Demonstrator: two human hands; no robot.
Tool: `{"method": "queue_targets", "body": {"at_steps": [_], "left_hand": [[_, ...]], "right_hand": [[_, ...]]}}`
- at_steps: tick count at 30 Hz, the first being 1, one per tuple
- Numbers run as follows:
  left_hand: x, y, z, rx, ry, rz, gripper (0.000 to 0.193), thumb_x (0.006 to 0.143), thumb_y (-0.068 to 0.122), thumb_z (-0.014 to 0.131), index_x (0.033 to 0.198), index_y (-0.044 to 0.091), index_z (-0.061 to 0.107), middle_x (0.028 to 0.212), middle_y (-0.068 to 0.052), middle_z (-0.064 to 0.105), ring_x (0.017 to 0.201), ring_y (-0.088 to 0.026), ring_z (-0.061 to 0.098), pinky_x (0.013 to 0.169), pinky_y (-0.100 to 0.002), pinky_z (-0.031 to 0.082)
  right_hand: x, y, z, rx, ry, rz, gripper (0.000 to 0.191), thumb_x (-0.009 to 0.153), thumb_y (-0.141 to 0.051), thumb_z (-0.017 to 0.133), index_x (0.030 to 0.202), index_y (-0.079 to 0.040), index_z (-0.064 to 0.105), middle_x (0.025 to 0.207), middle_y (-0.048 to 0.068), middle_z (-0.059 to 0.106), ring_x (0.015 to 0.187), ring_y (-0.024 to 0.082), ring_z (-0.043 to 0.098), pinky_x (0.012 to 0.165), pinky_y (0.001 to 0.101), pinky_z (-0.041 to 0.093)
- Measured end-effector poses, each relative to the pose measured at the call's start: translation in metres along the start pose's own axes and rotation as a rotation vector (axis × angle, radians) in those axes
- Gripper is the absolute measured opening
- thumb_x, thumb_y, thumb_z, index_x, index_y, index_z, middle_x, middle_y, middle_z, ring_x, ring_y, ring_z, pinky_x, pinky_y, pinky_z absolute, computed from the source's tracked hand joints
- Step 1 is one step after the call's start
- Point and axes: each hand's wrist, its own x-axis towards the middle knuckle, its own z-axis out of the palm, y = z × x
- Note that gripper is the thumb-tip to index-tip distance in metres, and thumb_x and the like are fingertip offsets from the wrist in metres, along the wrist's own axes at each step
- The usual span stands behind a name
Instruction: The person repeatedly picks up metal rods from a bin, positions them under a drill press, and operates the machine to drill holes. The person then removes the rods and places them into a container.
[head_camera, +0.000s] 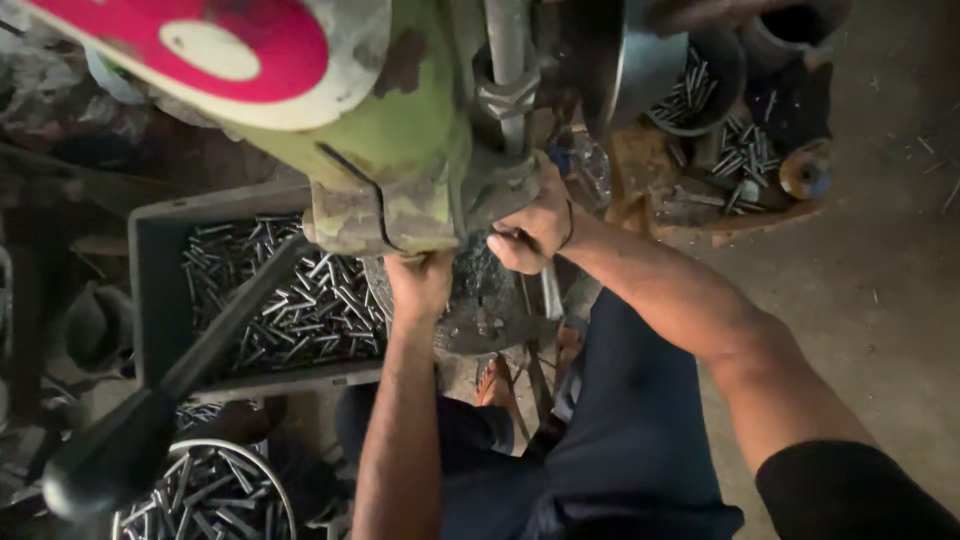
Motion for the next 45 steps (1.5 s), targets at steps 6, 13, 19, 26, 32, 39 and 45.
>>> {"method": "queue_targets", "body": {"at_steps": [6, 13, 19, 26, 32, 39, 45], "left_hand": [[0.002, 0.000, -0.003, 0.012, -0.118, -0.001, 0.023, 0.088, -0.016, 0.062, 0.103, -0.002, 0.073, 0.102, -0.004, 0.075, 0.094, -0.011, 0.068, 0.084, -0.027, 0.056], [0.018, 0.000, 0.010, -0.932, 0.163, -0.482, 0.017, 0.084, 0.016, 0.068, 0.093, 0.003, 0.073, 0.101, -0.008, 0.078, 0.096, -0.023, 0.075, 0.085, -0.042, 0.061], [0.022, 0.038, 0.010, 0.386, -0.072, 0.163, 0.029, 0.084, 0.000, 0.074, 0.113, 0.003, 0.074, 0.104, -0.015, 0.076, 0.099, -0.023, 0.074, 0.090, -0.034, 0.056], [0.017, 0.029, 0.007, 0.189, 0.012, 0.056, 0.032, 0.089, 0.006, 0.079, 0.120, 0.008, 0.074, 0.105, -0.012, 0.079, 0.096, -0.018, 0.078, 0.086, -0.033, 0.061], [0.013, 0.012, -0.001, 0.884, -0.053, 0.277, 0.021, 0.085, 0.017, 0.087, 0.099, 0.010, 0.074, 0.092, -0.013, 0.076, 0.087, -0.030, 0.072, 0.080, -0.045, 0.054], [0.012, 0.024, 0.005, 0.144, 0.058, 0.146, 0.026, 0.080, 0.000, 0.076, 0.106, 0.005, 0.074, 0.094, -0.011, 0.078, 0.088, -0.020, 0.076, 0.081, -0.035, 0.059], [0.013, 0.051, 0.007, 0.083, 0.028, 0.071, 0.021, 0.082, 0.005, 0.080, 0.103, 0.008, 0.077, 0.093, -0.011, 0.079, 0.084, -0.019, 0.077, 0.078, -0.032, 0.059]], "right_hand": [[-0.035, 0.011, 0.011, -0.005, 0.096, 0.075, 0.010, 0.080, -0.017, 0.061, 0.078, -0.008, 0.056, 0.074, 0.005, 0.054, 0.074, 0.032, 0.059, 0.075, 0.0448, 0.048], [-0.068, 0.045, 0.087, -0.061, 0.434, 0.675, 0.022, 0.085, -0.021, 0.063, 0.100, -0.010, 0.053, 0.096, 0.004, 0.055, 0.093, 0.028, 0.057, 0.088, 0.0430, 0.047], [-0.049, 0.075, 0.089, 0.371, 0.339, 0.808, 0.036, 0.090, -0.024, 0.065, 0.120, -0.011, 0.050, 0.115, 0.002, 0.055, 0.109, 0.025, 0.056, 0.099, 0.0415, 0.045], [-0.015, 0.009, 0.032, 1.033, 0.656, 0.954, 0.054, 0.095, -0.028, 0.067, 0.142, -0.012, 0.047, 0.137, 0.001, 0.056, 0.128, 0.021, 0.055, 0.111, 0.0397, 0.043], [-0.011, -0.060, 0.037, 0.358, 0.225, 0.822, 0.068, 0.087, -0.015, 0.083, 0.145, -0.010, 0.049, 0.139, 0.001, 0.057, 0.130, 0.017, 0.054, 0.113, 0.0348, 0.043], [0.017, -0.025, 0.059, -0.027, -0.002, 0.617, 0.049, 0.086, -0.008, 0.089, 0.129, -0.010, 0.067, 0.124, -0.001, 0.069, 0.116, 0.012, 0.065, 0.109, 0.0325, 0.051], [0.009, 0.029, 0.013, 0.912, -0.274, 0.798, 0.079, 0.074, -0.008, 0.086, 0.145, -0.005, 0.053, 0.137, 0.003, 0.061, 0.126, 0.018, 0.058, 0.110, 0.0365, 0.044]]}}
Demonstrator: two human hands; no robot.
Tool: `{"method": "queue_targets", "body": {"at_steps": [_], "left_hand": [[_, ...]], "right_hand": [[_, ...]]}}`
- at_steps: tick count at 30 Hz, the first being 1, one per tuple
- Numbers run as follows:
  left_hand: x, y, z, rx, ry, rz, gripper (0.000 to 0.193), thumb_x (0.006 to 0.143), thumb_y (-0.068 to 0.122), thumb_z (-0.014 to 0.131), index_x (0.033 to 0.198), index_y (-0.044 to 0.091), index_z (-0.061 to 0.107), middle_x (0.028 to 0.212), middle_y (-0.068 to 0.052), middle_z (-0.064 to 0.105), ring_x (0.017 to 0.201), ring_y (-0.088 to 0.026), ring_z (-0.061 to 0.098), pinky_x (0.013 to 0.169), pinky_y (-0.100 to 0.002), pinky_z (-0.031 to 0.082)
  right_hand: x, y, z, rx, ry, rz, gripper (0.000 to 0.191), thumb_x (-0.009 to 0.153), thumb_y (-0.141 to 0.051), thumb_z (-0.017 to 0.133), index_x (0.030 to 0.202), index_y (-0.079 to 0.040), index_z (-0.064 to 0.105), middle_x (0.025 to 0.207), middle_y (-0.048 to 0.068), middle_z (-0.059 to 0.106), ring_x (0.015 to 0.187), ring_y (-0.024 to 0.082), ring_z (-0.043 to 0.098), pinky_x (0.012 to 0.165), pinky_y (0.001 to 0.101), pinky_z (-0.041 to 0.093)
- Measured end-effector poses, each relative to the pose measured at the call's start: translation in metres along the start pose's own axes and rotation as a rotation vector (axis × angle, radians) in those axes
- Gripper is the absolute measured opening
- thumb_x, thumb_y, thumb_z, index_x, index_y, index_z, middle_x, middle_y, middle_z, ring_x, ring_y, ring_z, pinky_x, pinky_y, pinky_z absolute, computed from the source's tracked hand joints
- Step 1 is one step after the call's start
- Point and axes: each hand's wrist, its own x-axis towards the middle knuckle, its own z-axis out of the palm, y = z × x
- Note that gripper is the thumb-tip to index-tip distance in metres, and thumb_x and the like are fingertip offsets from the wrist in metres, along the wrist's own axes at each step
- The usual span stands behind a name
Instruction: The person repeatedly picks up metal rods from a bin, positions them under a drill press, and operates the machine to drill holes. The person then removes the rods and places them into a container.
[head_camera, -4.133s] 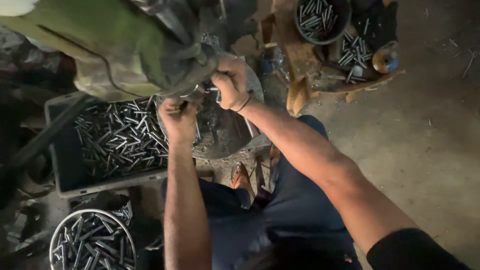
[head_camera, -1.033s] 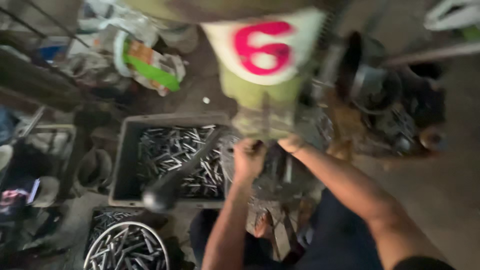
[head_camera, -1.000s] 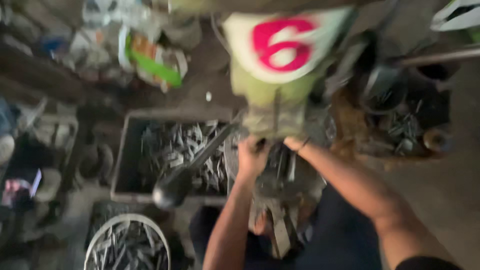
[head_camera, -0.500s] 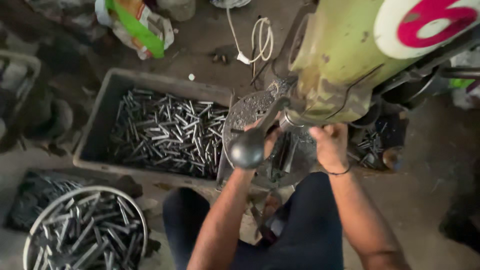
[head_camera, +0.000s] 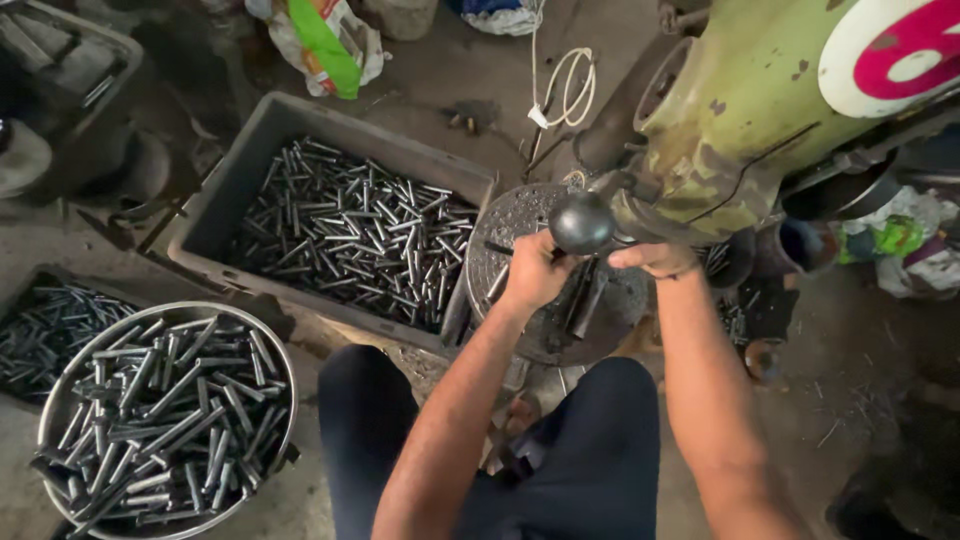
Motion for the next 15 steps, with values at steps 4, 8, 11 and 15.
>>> {"method": "queue_targets", "body": {"at_steps": [4, 8, 11, 15], "left_hand": [[0.002, 0.008, -0.003, 0.020, 0.000, 0.013, 0.028, 0.082, 0.007, 0.080, 0.109, 0.008, 0.075, 0.097, -0.013, 0.077, 0.087, -0.021, 0.077, 0.079, -0.032, 0.059], [0.002, 0.006, -0.004, 0.090, 0.009, 0.041, 0.032, 0.081, 0.007, 0.083, 0.111, 0.006, 0.074, 0.097, -0.015, 0.075, 0.088, -0.024, 0.075, 0.079, -0.033, 0.058], [0.002, 0.004, -0.002, 0.024, -0.007, 0.045, 0.024, 0.081, 0.004, 0.080, 0.104, 0.008, 0.076, 0.095, -0.013, 0.078, 0.088, -0.022, 0.078, 0.080, -0.033, 0.058], [0.004, 0.006, -0.002, 0.001, -0.016, 0.083, 0.028, 0.080, -0.004, 0.073, 0.105, 0.008, 0.076, 0.097, -0.011, 0.079, 0.092, -0.021, 0.078, 0.083, -0.032, 0.059]], "right_hand": [[-0.040, 0.022, 0.002, 0.254, 0.403, 0.054, 0.065, 0.086, -0.011, 0.071, 0.149, -0.005, 0.054, 0.139, 0.003, 0.064, 0.094, 0.010, 0.051, 0.079, 0.0250, 0.039], [-0.070, 0.037, 0.032, 0.453, 0.611, -0.143, 0.032, 0.102, -0.034, 0.053, 0.120, -0.008, 0.060, 0.103, 0.007, 0.064, 0.081, 0.019, 0.056, 0.078, 0.0356, 0.053], [-0.071, 0.036, 0.055, 0.316, 0.885, -0.104, 0.028, 0.096, -0.026, 0.050, 0.114, -0.007, 0.063, 0.103, 0.003, 0.062, 0.087, 0.016, 0.056, 0.073, 0.0281, 0.049], [-0.056, 0.033, 0.078, -0.527, 0.803, -0.384, 0.016, 0.099, -0.017, 0.052, 0.101, -0.001, 0.056, 0.101, 0.007, 0.057, 0.084, 0.016, 0.049, 0.076, 0.0287, 0.042]]}}
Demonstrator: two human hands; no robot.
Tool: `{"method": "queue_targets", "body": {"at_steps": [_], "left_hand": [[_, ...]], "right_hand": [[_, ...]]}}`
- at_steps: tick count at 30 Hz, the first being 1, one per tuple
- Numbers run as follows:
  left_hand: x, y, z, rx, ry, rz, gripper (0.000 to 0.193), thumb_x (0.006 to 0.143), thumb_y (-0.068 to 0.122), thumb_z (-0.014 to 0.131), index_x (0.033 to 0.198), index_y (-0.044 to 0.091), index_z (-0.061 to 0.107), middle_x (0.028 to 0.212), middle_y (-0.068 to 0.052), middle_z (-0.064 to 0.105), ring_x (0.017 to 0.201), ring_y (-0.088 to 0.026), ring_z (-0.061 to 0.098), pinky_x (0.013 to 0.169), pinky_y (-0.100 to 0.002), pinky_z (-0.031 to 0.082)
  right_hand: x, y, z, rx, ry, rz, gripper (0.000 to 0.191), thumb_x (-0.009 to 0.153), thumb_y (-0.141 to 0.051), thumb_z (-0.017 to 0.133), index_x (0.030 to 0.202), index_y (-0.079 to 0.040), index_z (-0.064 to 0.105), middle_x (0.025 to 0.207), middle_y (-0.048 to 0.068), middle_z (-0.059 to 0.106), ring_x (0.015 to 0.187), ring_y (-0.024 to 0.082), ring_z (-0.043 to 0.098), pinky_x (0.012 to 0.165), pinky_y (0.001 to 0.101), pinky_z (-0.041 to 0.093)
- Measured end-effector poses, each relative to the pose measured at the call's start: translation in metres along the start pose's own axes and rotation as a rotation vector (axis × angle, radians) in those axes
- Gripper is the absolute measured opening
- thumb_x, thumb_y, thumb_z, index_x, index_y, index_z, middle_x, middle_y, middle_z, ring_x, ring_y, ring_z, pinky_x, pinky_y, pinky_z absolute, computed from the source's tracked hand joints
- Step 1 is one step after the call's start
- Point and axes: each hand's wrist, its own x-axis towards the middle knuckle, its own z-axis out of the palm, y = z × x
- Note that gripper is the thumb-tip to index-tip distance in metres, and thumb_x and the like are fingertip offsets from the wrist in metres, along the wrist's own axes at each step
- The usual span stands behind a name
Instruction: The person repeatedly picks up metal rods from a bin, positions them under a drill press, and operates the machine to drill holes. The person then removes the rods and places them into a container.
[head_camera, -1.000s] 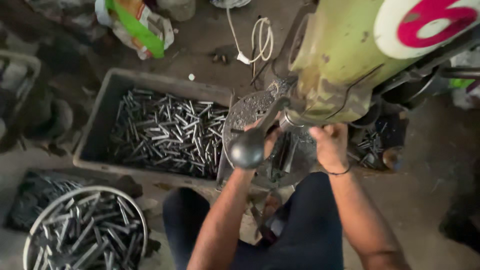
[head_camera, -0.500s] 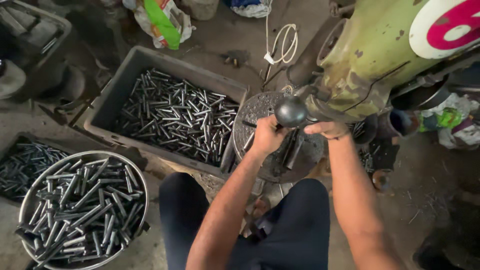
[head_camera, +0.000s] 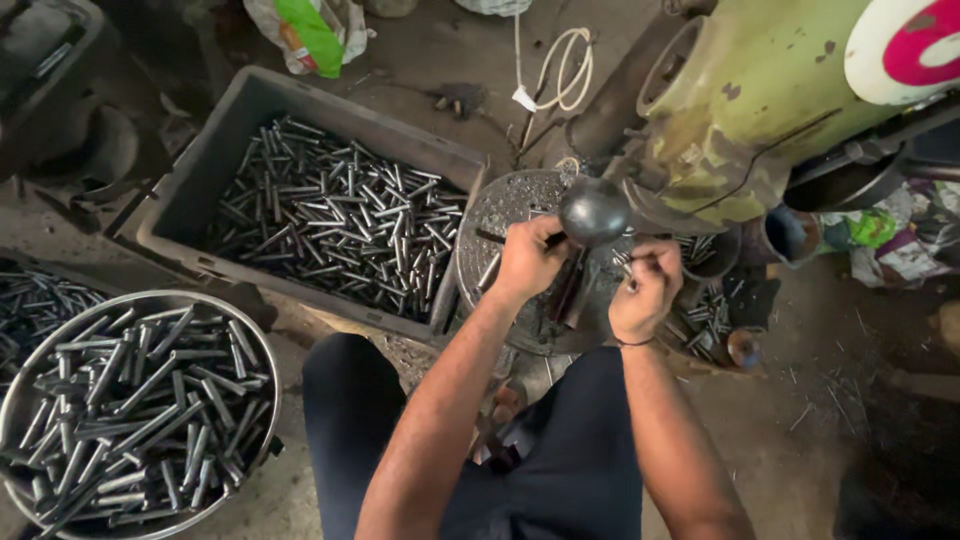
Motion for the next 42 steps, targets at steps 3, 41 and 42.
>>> {"method": "queue_targets", "body": {"at_steps": [3, 41, 42], "left_hand": [[0.001, 0.002, -0.001, 0.036, -0.017, -0.013, 0.028, 0.080, -0.004, 0.074, 0.105, 0.009, 0.076, 0.095, -0.010, 0.078, 0.089, -0.021, 0.078, 0.081, -0.031, 0.059], [0.003, -0.025, 0.006, 0.138, -0.007, -0.011, 0.034, 0.086, 0.014, 0.080, 0.119, 0.011, 0.073, 0.106, -0.016, 0.076, 0.095, -0.025, 0.076, 0.085, -0.036, 0.059], [0.002, -0.024, 0.006, 0.098, -0.006, -0.024, 0.039, 0.086, 0.015, 0.079, 0.124, 0.012, 0.071, 0.109, -0.015, 0.076, 0.097, -0.023, 0.077, 0.087, -0.035, 0.060]], "right_hand": [[-0.001, -0.004, 0.010, -0.144, 0.044, -0.095, 0.016, 0.094, -0.015, 0.054, 0.099, 0.000, 0.053, 0.093, 0.006, 0.052, 0.082, 0.015, 0.046, 0.076, 0.0296, 0.040], [0.049, 0.067, 0.014, 0.867, 0.173, 0.441, 0.033, 0.101, -0.031, 0.057, 0.120, -0.007, 0.069, 0.127, 0.008, 0.069, 0.124, 0.026, 0.064, 0.117, 0.0433, 0.048], [0.047, 0.063, 0.017, 0.863, 0.143, 0.456, 0.035, 0.101, -0.032, 0.056, 0.124, -0.008, 0.068, 0.131, 0.007, 0.068, 0.127, 0.025, 0.063, 0.119, 0.0417, 0.047]]}}
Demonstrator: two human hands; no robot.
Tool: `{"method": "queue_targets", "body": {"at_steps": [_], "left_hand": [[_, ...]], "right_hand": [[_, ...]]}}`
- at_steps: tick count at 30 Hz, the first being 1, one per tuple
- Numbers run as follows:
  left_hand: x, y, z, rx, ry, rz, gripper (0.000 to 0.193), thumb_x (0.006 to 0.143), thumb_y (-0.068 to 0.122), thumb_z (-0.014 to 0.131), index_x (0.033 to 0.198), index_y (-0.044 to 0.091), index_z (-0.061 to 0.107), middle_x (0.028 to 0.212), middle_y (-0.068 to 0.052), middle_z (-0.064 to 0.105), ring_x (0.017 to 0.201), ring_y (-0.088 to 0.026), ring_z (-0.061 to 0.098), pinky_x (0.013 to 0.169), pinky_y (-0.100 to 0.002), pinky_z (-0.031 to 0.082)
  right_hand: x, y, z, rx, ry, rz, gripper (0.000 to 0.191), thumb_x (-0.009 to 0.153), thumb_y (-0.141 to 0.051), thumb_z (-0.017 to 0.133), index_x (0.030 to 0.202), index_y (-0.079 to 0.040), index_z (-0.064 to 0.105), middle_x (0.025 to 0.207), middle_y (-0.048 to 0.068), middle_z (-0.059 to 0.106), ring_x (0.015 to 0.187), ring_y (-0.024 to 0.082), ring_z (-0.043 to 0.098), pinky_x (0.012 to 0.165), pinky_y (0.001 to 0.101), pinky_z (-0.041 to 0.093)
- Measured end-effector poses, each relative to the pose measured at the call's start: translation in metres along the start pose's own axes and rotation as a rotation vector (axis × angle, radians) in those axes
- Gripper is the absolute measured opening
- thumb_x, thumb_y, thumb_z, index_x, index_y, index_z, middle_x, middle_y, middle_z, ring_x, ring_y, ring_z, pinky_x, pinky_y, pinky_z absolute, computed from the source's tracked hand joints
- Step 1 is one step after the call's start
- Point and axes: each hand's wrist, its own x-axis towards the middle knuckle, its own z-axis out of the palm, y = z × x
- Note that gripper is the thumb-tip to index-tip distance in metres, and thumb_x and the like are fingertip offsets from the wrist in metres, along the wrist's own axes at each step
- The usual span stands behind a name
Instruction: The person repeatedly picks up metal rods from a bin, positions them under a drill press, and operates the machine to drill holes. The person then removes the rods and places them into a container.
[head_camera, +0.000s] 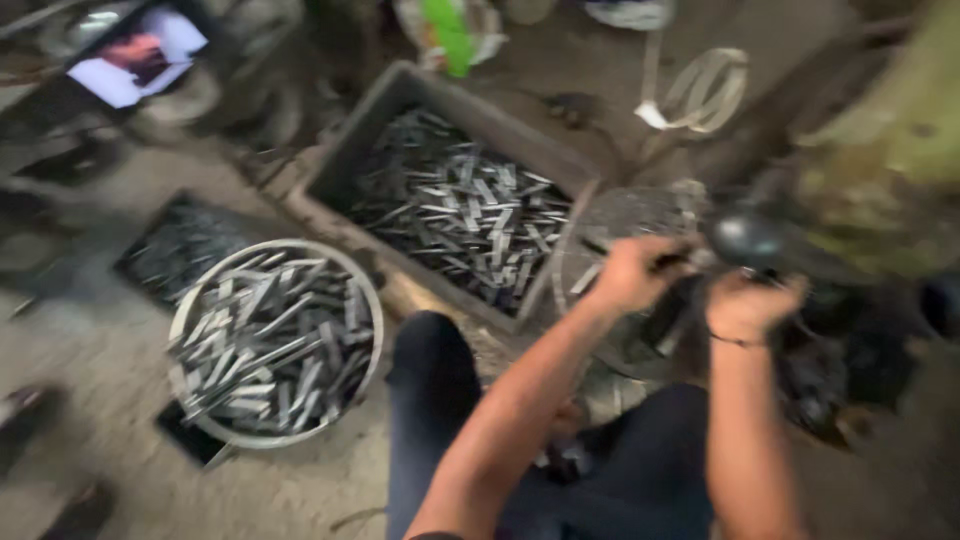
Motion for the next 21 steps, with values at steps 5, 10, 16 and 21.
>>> {"method": "queue_targets", "body": {"at_steps": [5, 10, 16, 21], "left_hand": [[-0.002, 0.004, -0.004, -0.098, -0.005, -0.021, 0.043, 0.089, 0.011, 0.077, 0.131, 0.013, 0.070, 0.116, -0.012, 0.077, 0.102, -0.018, 0.078, 0.092, -0.030, 0.060], [0.001, 0.009, -0.008, -0.078, -0.021, -0.055, 0.047, 0.087, 0.011, 0.078, 0.133, 0.013, 0.069, 0.110, -0.012, 0.078, 0.099, -0.017, 0.077, 0.091, -0.030, 0.059], [-0.001, 0.012, -0.012, -0.044, -0.012, -0.018, 0.046, 0.087, 0.013, 0.079, 0.131, 0.014, 0.070, 0.112, -0.011, 0.078, 0.099, -0.018, 0.077, 0.091, -0.031, 0.060], [-0.003, 0.007, -0.007, -0.037, 0.015, -0.004, 0.042, 0.085, 0.013, 0.080, 0.125, 0.012, 0.070, 0.111, -0.013, 0.077, 0.098, -0.019, 0.077, 0.089, -0.032, 0.060]], "right_hand": [[0.002, 0.002, 0.017, 0.060, -0.036, 0.034, 0.042, 0.105, -0.039, 0.054, 0.132, -0.009, 0.065, 0.138, 0.006, 0.067, 0.132, 0.022, 0.062, 0.118, 0.0370, 0.046], [0.008, 0.004, 0.014, 0.071, -0.066, 0.032, 0.038, 0.104, -0.036, 0.052, 0.130, -0.010, 0.064, 0.136, 0.006, 0.066, 0.131, 0.022, 0.063, 0.119, 0.0383, 0.047], [0.004, 0.003, 0.012, -0.067, -0.073, -0.003, 0.033, 0.108, -0.033, 0.053, 0.128, -0.010, 0.064, 0.134, 0.005, 0.066, 0.127, 0.020, 0.062, 0.118, 0.0377, 0.046], [0.001, 0.007, 0.018, -0.116, 0.072, -0.012, 0.037, 0.101, -0.032, 0.053, 0.125, -0.007, 0.066, 0.132, 0.007, 0.067, 0.125, 0.022, 0.064, 0.114, 0.0391, 0.049]]}}
